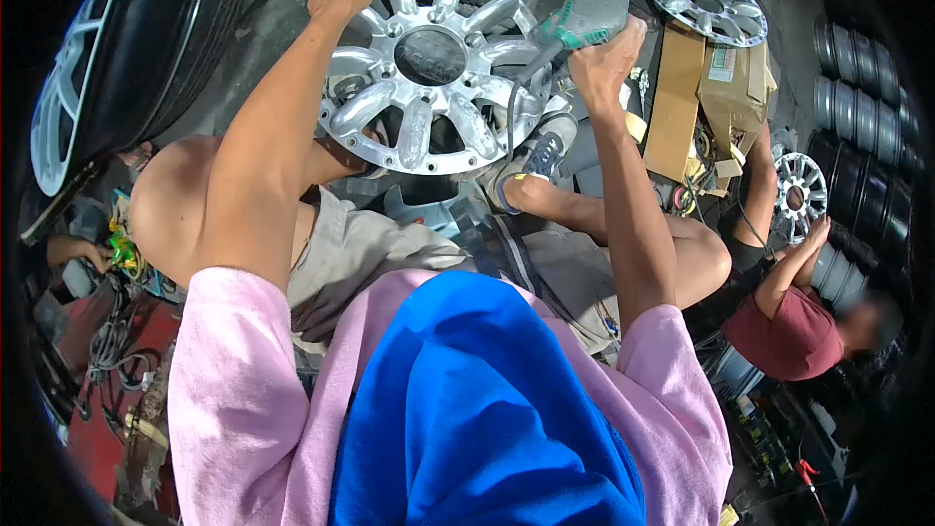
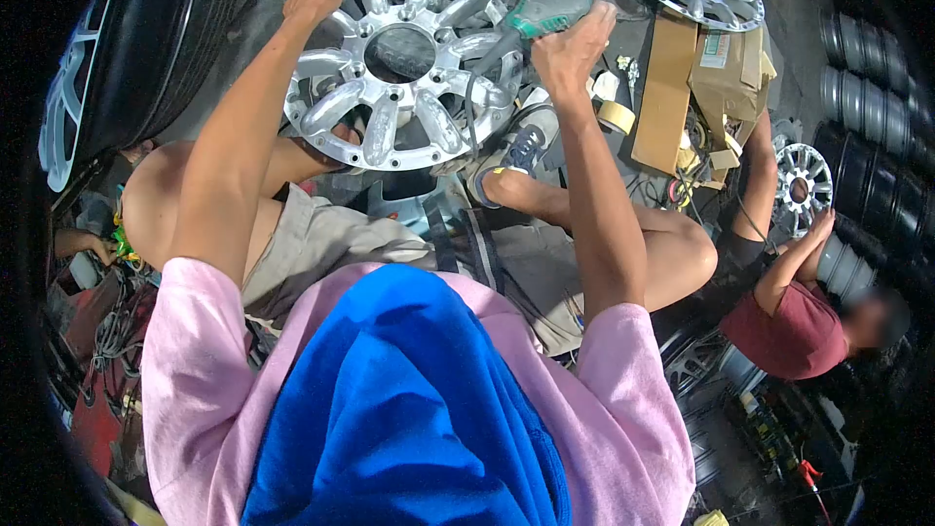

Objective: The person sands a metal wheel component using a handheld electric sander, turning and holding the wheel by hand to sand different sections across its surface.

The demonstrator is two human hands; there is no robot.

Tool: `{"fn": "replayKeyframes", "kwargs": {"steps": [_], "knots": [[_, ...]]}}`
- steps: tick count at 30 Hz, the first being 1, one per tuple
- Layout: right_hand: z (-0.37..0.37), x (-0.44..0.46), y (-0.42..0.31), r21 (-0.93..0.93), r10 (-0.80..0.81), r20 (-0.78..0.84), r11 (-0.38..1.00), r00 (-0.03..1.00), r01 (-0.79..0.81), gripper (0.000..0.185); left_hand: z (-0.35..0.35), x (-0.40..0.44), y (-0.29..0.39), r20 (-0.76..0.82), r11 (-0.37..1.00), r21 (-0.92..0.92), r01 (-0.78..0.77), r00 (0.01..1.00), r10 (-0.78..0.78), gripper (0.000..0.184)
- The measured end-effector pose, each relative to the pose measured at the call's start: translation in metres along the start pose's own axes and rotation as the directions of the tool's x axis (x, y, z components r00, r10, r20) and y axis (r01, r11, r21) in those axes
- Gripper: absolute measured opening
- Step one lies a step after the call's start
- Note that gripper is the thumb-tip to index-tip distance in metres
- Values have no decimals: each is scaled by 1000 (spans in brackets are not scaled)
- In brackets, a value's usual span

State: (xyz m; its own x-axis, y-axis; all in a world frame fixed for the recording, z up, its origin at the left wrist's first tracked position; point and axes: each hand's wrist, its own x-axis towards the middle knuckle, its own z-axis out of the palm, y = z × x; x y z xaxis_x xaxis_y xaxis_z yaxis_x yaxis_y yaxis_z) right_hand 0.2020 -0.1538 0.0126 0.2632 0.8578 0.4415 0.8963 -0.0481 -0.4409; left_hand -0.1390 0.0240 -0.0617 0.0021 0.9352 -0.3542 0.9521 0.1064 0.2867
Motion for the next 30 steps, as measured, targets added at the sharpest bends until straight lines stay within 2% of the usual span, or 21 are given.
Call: {"fn": "replayKeyframes", "kwargs": {"steps": [5,7,9,15,17,18,21,23,25,28,30], "knots": [[17,-12,-31,73,-44,44,997,998,40,49,1,7,-5,45,1000,16,-11,999,10,69],[19,-9,-52,72,-124,50,990,991,120,50,12,19,-13,-3,999,25,-36,999,37,77],[19,-8,-61,74,-117,34,991,993,114,50,14,22,-14,-9,999,29,-36,999,36,77],[24,-6,-63,-72,-63,-31,996,998,60,49,15,29,-11,30,998,41,-39,999,38,78],[25,-14,-67,5,-100,77,995,992,99,46,16,29,-14,40,999,22,-35,999,34,78],[27,-13,-69,8,-103,80,995,992,102,46,14,28,-12,39,999,21,-30,999,29,78],[33,-9,-69,-26,-129,44,991,991,130,46,15,23,-12,32,999,47,-9,999,7,78],[32,-1,-61,-114,-84,-5,990,996,82,49,15,24,-10,29,1000,15,8,1000,-9,78],[30,1,-58,-122,-63,-47,991,997,57,51,11,21,-8,33,1000,11,7,999,-7,78],[24,-9,-55,-117,-40,-38,993,998,35,51,12,24,-8,51,1000,15,3,999,-4,79],[24,-24,-60,33,-29,0,999,1000,29,49,14,24,-7,56,1000,15,4,998,-4,79]]}}
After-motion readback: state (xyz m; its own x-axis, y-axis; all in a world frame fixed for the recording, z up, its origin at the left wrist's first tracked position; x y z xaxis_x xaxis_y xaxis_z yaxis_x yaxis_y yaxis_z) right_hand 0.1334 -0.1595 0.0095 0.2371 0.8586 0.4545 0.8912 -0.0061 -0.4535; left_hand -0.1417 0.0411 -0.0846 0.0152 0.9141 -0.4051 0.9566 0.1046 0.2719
